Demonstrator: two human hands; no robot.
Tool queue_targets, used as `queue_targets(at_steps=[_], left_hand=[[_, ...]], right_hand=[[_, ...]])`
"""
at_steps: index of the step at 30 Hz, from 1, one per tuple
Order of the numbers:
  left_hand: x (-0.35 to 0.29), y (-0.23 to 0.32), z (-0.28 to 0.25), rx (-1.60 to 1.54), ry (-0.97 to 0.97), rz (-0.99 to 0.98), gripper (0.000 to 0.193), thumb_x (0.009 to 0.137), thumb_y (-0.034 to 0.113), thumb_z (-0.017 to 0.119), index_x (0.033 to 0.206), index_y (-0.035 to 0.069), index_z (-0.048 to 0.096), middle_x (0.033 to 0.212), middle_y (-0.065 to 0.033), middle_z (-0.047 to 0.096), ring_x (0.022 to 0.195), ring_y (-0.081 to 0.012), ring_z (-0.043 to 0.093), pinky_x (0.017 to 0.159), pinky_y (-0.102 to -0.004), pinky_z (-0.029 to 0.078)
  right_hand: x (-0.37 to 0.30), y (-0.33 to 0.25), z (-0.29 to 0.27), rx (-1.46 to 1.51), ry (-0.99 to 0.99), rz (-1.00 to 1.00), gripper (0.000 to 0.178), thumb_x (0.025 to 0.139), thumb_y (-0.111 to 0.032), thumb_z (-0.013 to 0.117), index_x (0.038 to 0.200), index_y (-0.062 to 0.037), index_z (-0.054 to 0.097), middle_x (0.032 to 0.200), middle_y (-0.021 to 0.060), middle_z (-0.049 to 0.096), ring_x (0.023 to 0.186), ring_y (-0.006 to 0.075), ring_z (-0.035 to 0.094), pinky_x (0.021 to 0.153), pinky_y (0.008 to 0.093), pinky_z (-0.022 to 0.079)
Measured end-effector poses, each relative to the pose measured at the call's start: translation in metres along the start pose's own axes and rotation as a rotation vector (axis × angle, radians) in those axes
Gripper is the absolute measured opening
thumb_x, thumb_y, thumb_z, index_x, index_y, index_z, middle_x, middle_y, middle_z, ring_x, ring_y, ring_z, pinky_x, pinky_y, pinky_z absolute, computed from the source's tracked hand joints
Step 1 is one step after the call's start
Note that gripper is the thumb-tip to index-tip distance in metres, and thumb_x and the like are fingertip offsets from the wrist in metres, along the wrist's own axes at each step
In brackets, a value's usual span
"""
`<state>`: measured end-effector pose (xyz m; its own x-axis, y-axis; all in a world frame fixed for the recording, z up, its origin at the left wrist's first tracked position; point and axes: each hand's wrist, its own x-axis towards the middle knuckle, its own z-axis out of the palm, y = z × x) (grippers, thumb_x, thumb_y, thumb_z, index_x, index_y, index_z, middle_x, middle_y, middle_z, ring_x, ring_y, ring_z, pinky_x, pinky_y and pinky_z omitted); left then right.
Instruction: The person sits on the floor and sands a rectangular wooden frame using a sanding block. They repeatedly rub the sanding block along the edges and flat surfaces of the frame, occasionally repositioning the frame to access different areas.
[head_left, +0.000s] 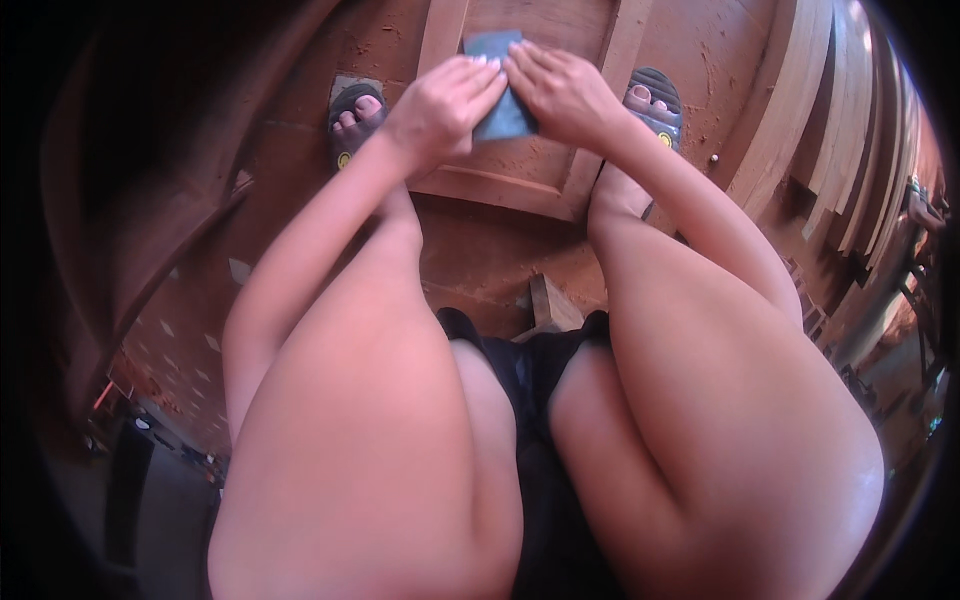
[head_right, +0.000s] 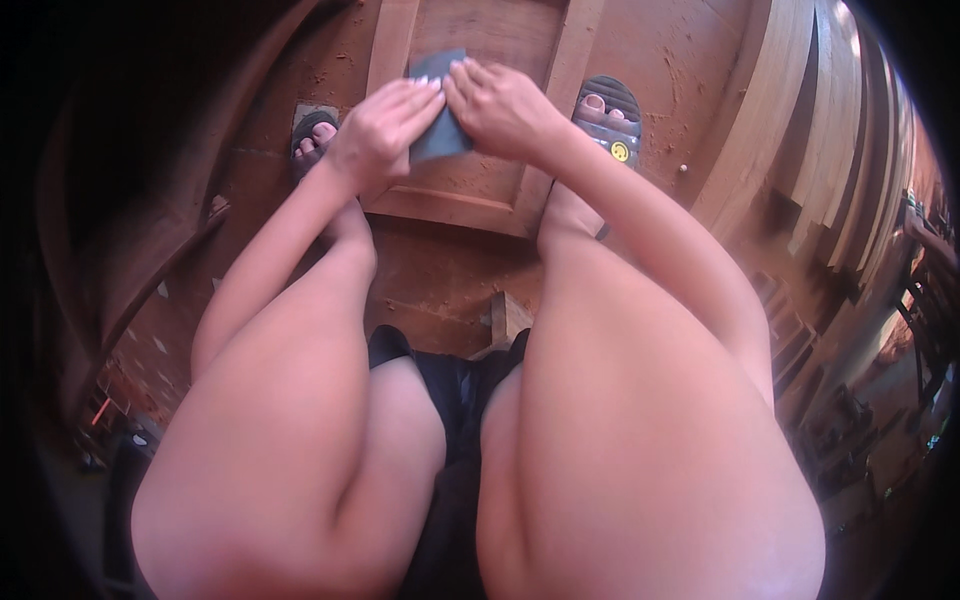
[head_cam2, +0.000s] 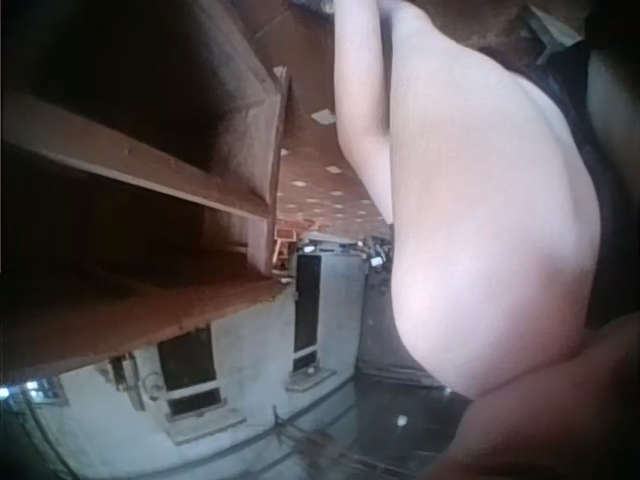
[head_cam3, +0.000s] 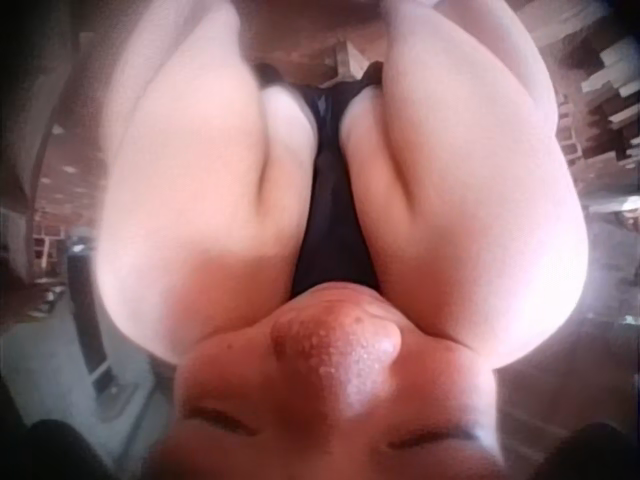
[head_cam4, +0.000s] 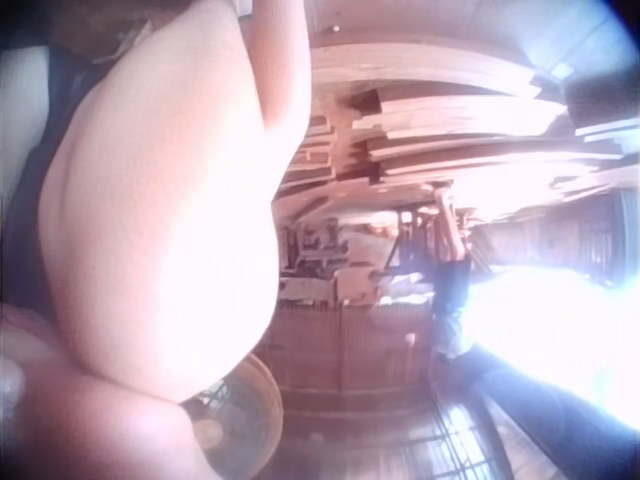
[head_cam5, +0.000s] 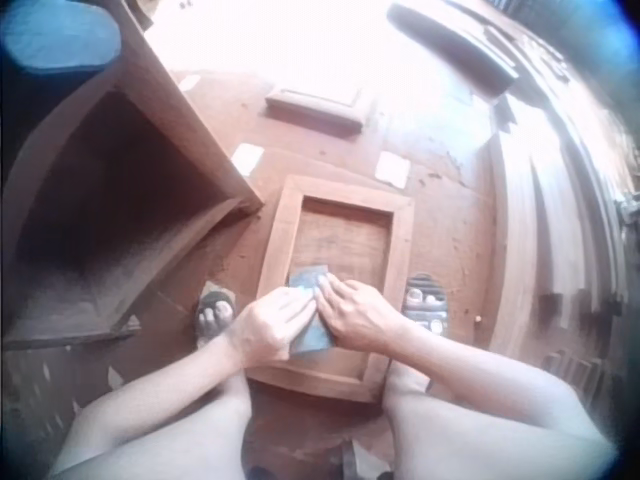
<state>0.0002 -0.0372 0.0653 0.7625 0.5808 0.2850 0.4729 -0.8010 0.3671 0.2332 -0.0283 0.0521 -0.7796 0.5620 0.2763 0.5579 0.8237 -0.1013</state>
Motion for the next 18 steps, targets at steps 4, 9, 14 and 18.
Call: queue_targets(at_steps=[4, 9, 14, 18], left_hand=[[-0.023, 0.035, -0.012, -0.145, -0.055, 0.026, 0.051, 0.066, 0.001, 0.063, 0.115, -0.010, 0.069, 0.113, -0.0239, 0.072, 0.104, -0.0354, 0.070, 0.100, -0.0440, 0.055], [-0.045, 0.041, -0.032, -0.359, -0.231, -0.039, 0.056, 0.058, 0.001, 0.071, 0.113, -0.005, 0.071, 0.107, -0.0153, 0.074, 0.095, -0.0308, 0.069, 0.089, -0.0385, 0.057], [-0.013, 0.013, -0.034, -0.278, 0.003, -0.101, 0.059, 0.060, -0.002, 0.075, 0.118, 0.004, 0.071, 0.110, -0.0126, 0.074, 0.104, -0.0327, 0.069, 0.094, -0.0412, 0.056], [0.050, -0.032, -0.029, -0.140, 0.173, -0.229, 0.059, 0.072, -0.011, 0.067, 0.128, 0.005, 0.069, 0.125, -0.0156, 0.071, 0.115, -0.0350, 0.066, 0.101, -0.0429, 0.053]], right_hand=[[-0.017, -0.027, -0.020, 0.208, -0.190, -0.085, 0.048, 0.077, -0.017, 0.067, 0.118, 0.0090, 0.067, 0.123, 0.0240, 0.071, 0.112, 0.0313, 0.070, 0.097, 0.0370, 0.056], [0.015, -0.036, -0.045, 0.443, -0.638, -0.155, 0.034, 0.071, -0.014, 0.070, 0.103, -0.0027, 0.072, 0.096, 0.0128, 0.074, 0.089, 0.0300, 0.072, 0.077, 0.0402, 0.059], [0.018, -0.001, -0.043, 0.364, -0.232, -0.011, 0.005, 0.079, -0.015, 0.066, 0.081, -0.0126, 0.070, 0.071, 0.0089, 0.070, 0.066, 0.0300, 0.070, 0.056, 0.0431, 0.055], [0.044, 0.057, -0.034, 0.063, -0.013, 0.220, 0.024, 0.080, -0.012, 0.067, 0.102, -0.0088, 0.075, 0.096, 0.0100, 0.076, 0.085, 0.0266, 0.075, 0.070, 0.0370, 0.060]])
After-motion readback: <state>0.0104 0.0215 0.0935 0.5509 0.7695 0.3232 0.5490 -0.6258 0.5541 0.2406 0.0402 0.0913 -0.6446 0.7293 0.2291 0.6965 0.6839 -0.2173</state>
